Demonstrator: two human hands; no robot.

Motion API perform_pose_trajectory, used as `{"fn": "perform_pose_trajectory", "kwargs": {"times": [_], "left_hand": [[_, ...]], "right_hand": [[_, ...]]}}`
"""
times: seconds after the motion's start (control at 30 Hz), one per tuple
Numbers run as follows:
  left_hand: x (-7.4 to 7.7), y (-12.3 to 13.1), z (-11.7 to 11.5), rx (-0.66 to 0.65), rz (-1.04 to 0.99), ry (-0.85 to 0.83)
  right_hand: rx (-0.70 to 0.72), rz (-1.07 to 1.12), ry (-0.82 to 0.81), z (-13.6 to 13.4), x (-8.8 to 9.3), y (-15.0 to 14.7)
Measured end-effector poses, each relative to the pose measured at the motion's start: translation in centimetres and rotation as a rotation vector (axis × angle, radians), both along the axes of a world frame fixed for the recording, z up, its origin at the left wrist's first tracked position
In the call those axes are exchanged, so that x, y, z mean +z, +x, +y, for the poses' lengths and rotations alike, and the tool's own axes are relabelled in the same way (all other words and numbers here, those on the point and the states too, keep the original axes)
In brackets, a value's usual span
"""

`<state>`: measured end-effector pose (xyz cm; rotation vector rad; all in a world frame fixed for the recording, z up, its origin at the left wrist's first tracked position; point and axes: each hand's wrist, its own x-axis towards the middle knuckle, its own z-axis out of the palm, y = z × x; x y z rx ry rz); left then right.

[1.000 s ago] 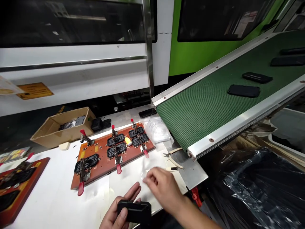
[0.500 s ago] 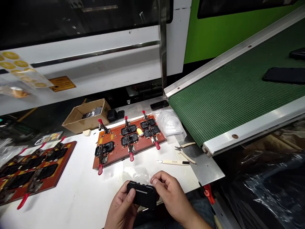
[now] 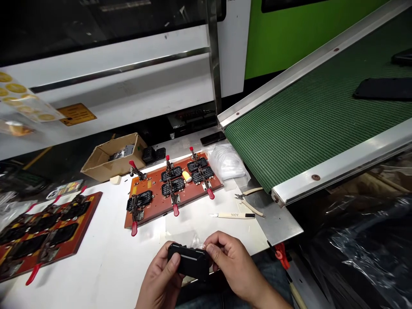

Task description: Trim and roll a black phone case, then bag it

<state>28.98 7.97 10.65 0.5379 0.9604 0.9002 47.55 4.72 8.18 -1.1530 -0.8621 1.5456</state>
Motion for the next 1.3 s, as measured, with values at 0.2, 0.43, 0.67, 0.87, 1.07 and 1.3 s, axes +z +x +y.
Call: {"fn": "perform_pose_trajectory", "kwargs": {"times": [0.2,0.43,0.67,0.87,1.07,1.3], "left_hand": [[-0.5,-0.5,0.6,0.094,0.108,0.012],[-2.4,0.1,-1.2,0.407,0.240,0.018],[-1.9,1.4,-3.8,0.276,0.383,0.239],[-1.9,-0.3,-3.1,0.089,0.380,0.251],[-4.2,-2.0,-1.7,0.293,-0.064,-0.038],[-1.1,-0.4,-2.6,0.022,0.216,0.250]], "right_hand": [[-0.032,-0.447,0.288,-1.0,0.1,-0.2],[0.021,-0.785,0.549,-2.0,-1.9,-5.3],[-0.134,-0.561,0.442,-1.6,-0.4,-5.0],[0.110,-0.584,0.459,-1.2,1.5,-2.1],[0.138,-0.596,0.363,-1.6,0.0,-1.7],[0.090,-0.522,0.424,-2.2,0.4,-1.8]]}}
